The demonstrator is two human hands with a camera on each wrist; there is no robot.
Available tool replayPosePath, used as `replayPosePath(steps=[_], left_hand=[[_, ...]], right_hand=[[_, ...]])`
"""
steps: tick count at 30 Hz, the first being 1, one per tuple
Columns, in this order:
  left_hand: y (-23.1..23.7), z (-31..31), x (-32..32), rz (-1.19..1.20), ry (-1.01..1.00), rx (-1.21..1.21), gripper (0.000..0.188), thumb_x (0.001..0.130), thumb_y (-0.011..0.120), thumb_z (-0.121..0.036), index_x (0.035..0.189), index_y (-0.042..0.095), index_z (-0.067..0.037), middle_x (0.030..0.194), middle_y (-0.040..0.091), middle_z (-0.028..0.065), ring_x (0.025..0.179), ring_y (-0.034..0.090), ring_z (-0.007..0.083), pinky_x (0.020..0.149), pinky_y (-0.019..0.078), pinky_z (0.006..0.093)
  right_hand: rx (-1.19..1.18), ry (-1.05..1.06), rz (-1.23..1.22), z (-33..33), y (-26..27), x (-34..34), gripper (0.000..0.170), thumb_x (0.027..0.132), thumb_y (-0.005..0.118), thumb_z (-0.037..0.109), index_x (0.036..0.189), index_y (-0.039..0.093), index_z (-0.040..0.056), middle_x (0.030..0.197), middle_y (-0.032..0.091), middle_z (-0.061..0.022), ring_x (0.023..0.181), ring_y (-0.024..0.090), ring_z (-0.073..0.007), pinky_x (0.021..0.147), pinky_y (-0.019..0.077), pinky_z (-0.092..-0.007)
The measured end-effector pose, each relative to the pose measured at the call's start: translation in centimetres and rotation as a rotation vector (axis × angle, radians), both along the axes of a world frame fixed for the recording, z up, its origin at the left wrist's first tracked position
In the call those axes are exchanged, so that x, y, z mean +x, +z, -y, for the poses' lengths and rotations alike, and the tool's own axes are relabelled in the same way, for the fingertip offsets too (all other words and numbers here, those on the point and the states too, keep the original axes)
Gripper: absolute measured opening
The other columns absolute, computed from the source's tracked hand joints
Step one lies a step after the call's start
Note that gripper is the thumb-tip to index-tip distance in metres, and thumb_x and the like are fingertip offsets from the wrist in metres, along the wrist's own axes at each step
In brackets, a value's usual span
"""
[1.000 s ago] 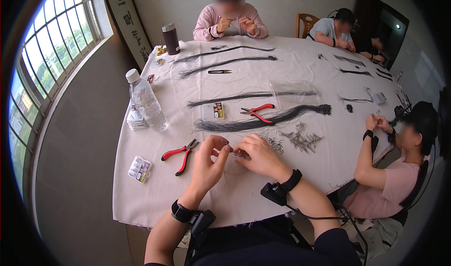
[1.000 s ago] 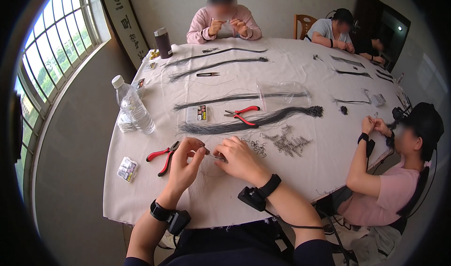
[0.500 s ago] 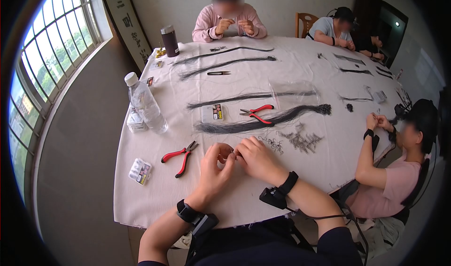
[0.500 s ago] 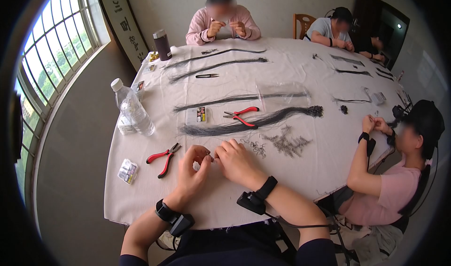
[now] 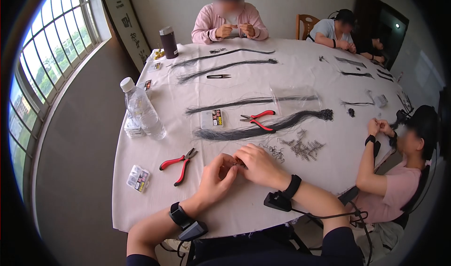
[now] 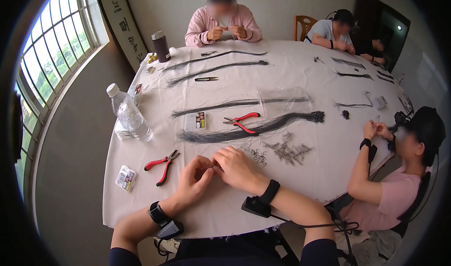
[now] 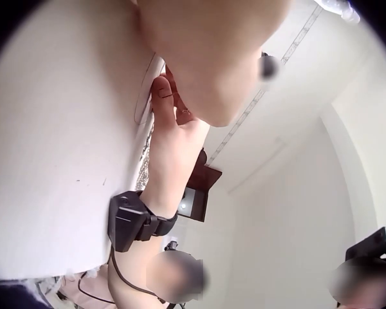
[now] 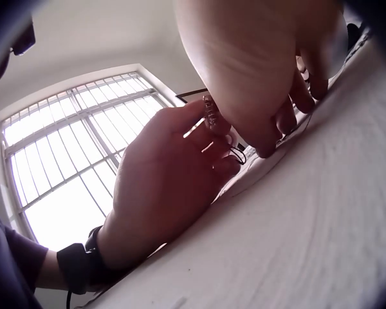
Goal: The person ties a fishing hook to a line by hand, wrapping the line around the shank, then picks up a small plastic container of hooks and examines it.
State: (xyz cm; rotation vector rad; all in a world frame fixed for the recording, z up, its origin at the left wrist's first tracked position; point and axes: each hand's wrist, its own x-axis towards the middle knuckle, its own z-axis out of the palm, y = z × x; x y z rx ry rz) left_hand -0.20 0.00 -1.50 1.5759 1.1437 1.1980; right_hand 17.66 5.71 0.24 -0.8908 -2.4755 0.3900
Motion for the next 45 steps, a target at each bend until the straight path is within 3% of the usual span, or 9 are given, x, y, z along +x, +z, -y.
replayPosePath(steps=[9, 14, 18, 20, 23, 25, 28, 37, 45], left_hand=[[0.2, -0.1, -0.2, -0.017, -0.007, -0.059, 0.011, 0.096, 0.060, -0.005, 0.105, 0.055, 0.000, 0.090, 0.061, 0.0014, 0.078, 0.056, 0.0048, 0.066, 0.0451, 0.0206], [0.4, -0.2, -0.1, -0.001, 0.012, -0.011, 0.012, 0.096, 0.060, -0.005, 0.106, 0.056, 0.001, 0.093, 0.064, 0.0021, 0.081, 0.058, 0.0051, 0.070, 0.0467, 0.0210], [0.1, -0.2, -0.1, -0.007, 0.027, -0.070, 0.014, 0.096, 0.060, -0.004, 0.109, 0.057, 0.001, 0.097, 0.066, 0.0025, 0.085, 0.060, 0.0060, 0.074, 0.0483, 0.0222], [-0.2, -0.2, -0.1, 0.020, 0.031, -0.049, 0.014, 0.096, 0.060, -0.004, 0.109, 0.057, 0.001, 0.098, 0.066, 0.0024, 0.086, 0.060, 0.0061, 0.075, 0.0485, 0.0223], [-0.4, -0.2, -0.1, 0.035, 0.023, -0.074, 0.016, 0.096, 0.061, -0.004, 0.110, 0.056, 0.001, 0.099, 0.067, 0.0025, 0.086, 0.060, 0.0061, 0.075, 0.0482, 0.0215], [-0.6, -0.4, 0.1, 0.051, 0.056, 0.001, 0.015, 0.093, 0.063, -0.006, 0.106, 0.059, 0.000, 0.088, 0.069, 0.0050, 0.072, 0.061, 0.0070, 0.063, 0.0486, 0.0238], [0.9, 0.1, -0.2, -0.090, 0.025, -0.092, 0.019, 0.094, 0.065, -0.005, 0.111, 0.056, -0.001, 0.094, 0.064, 0.0012, 0.083, 0.058, 0.0046, 0.071, 0.0470, 0.0205], [0.5, -0.1, 0.0, -0.009, 0.003, -0.042, 0.027, 0.094, 0.067, -0.006, 0.119, 0.057, -0.002, 0.091, 0.061, -0.0008, 0.079, 0.056, 0.0035, 0.067, 0.0452, 0.0198], [0.1, -0.2, -0.1, 0.036, -0.005, -0.061, 0.023, 0.095, 0.066, -0.006, 0.116, 0.058, -0.001, 0.092, 0.061, -0.0016, 0.080, 0.056, 0.0032, 0.068, 0.0446, 0.0193]], right_hand=[[0.105, -0.009, -0.043, 0.1, -1.2, -0.2, 0.015, 0.081, 0.070, 0.005, 0.091, 0.060, 0.0026, 0.089, 0.059, -0.0111, 0.095, 0.058, -0.0311, 0.084, 0.0486, -0.0408], [0.065, -0.033, -0.314, -0.3, -0.5, 0.3, 0.014, 0.080, 0.068, -0.002, 0.090, 0.058, 0.0019, 0.089, 0.060, -0.0107, 0.090, 0.059, -0.0311, 0.084, 0.0489, -0.0405], [0.008, -0.045, -0.390, 0.1, -0.2, 0.7, 0.013, 0.081, 0.067, -0.002, 0.090, 0.058, 0.0018, 0.088, 0.061, -0.0101, 0.083, 0.062, -0.0285, 0.080, 0.0504, -0.0387], [-0.128, -0.079, -0.482, 0.4, 0.0, 0.6, 0.013, 0.083, 0.066, -0.001, 0.090, 0.055, 0.0030, 0.087, 0.061, -0.0098, 0.082, 0.062, -0.0270, 0.077, 0.0500, -0.0379], [-0.116, -0.081, -0.510, 0.6, 0.1, 0.4, 0.012, 0.087, 0.067, 0.000, 0.097, 0.060, 0.0008, 0.089, 0.066, -0.0096, 0.088, 0.067, -0.0207, 0.079, 0.0534, -0.0324], [-0.194, -0.083, -0.531, 0.9, 0.3, 0.2, 0.012, 0.088, 0.067, 0.001, 0.099, 0.061, 0.0006, 0.090, 0.067, -0.0095, 0.089, 0.068, -0.0204, 0.080, 0.0535, -0.0321], [-0.300, -0.076, -0.550, 1.0, 0.0, 0.1, 0.014, 0.090, 0.066, 0.002, 0.103, 0.062, 0.0004, 0.093, 0.069, -0.0097, 0.090, 0.070, -0.0196, 0.082, 0.0536, -0.0315], [-0.341, -0.063, -0.558, 1.0, -0.2, 0.1, 0.016, 0.090, 0.063, 0.002, 0.106, 0.061, 0.0007, 0.093, 0.071, -0.0093, 0.089, 0.070, -0.0178, 0.081, 0.0532, -0.0311], [-0.352, -0.075, -0.545, 1.1, -0.1, 0.1, 0.021, 0.088, 0.062, -0.001, 0.109, 0.060, 0.0009, 0.087, 0.071, -0.0085, 0.087, 0.070, -0.0166, 0.082, 0.0531, -0.0312]])
